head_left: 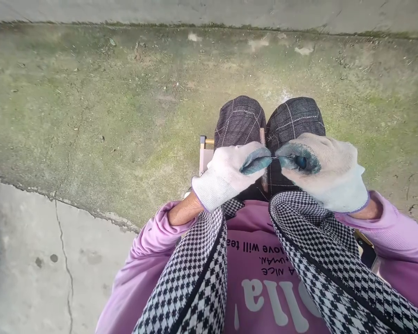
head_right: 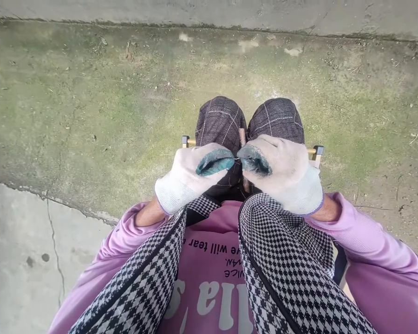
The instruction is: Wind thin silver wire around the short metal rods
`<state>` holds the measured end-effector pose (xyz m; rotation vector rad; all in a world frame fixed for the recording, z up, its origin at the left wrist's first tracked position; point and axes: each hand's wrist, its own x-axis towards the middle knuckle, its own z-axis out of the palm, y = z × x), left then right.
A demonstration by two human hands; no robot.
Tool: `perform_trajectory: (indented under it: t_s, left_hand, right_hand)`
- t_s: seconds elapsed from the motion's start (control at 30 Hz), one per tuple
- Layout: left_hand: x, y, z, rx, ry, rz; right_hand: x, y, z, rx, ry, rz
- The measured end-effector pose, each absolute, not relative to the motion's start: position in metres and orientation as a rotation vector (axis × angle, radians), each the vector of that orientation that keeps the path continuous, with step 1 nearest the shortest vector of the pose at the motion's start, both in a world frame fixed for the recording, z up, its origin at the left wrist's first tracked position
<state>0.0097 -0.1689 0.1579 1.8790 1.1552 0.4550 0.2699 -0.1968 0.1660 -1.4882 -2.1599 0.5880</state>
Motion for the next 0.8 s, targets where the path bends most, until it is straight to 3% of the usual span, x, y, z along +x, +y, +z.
perform_trajectory:
  t_s: [0.53, 0.8]
  left_hand:
    - [0.000, -0.163, 0.165, 1.620, 1.066, 0.481]
    - [0.002, -0.151, 0.136, 1.575, 1.121, 0.499]
  right_hand:
    - [0.272, -0.197, 0.175, -1.559, -2.146, 0.785]
    - [0.287, -0.183, 0.171, -1.563, -1.988, 0.928]
